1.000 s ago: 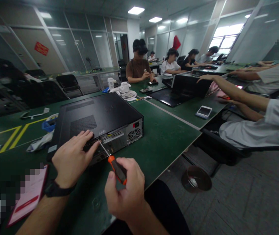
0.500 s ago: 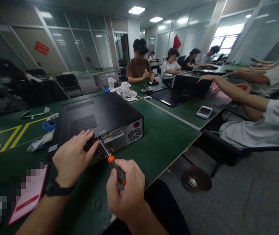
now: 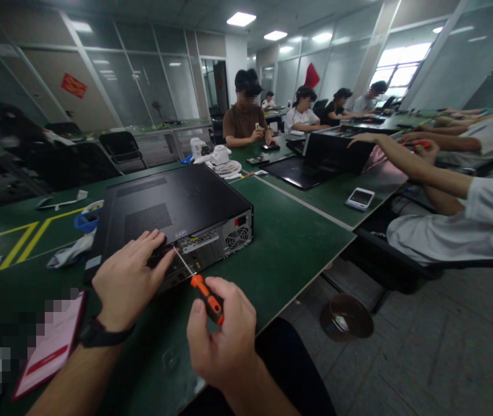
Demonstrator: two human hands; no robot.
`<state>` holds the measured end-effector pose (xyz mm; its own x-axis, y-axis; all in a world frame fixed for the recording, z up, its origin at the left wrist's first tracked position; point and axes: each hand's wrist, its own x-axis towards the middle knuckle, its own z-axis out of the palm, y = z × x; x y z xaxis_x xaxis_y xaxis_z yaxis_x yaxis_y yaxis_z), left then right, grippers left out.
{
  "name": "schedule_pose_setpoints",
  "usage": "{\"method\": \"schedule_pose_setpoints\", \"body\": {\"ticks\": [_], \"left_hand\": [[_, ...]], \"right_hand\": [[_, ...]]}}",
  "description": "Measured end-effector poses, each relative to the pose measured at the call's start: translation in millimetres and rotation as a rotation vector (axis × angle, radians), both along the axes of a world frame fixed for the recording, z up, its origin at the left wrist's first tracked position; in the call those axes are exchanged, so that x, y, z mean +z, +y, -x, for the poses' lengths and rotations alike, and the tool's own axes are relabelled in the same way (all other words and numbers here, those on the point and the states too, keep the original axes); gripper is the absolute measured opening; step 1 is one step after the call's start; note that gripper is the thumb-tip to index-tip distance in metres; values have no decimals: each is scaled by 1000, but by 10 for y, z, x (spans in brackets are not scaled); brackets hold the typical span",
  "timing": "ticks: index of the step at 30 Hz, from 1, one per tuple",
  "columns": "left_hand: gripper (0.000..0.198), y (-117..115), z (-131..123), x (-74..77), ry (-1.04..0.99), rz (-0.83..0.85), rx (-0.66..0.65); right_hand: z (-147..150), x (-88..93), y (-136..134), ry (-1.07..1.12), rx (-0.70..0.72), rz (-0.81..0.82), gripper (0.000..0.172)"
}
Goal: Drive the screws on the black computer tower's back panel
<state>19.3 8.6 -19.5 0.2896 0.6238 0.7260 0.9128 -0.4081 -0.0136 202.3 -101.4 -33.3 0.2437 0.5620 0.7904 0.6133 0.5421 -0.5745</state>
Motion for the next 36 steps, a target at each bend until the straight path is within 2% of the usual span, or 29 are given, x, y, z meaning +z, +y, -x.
{"method": "schedule_pose_setpoints", "body": {"ticks": [3,9,16,20,27,32,36], "left_hand": [[35,4,-1,2,16,-24,0],[35,0,2,0,20,-53,0],[35,-2,2,-1,-1,-12,0],[34,2,3,0,-32,9,-2],[36,-4,0,-1,9,-37,-3],[35,-6,7,-6,17,-25,7],[34,-6,5,-5,-4,-5,9]], "right_hand": [[4,-2,-2,-1,7,-31,31],[-4,-2,-2,6,21,-10,25],[1,27,-1,-8,16,-46,24],[-6,6,-15,-12,5,3,23],[-1,2,-22,-11,5,-24,24],[-8,-20,-20,33,30,38,23],[-7,-13,-22,23,8,-13,24]]}}
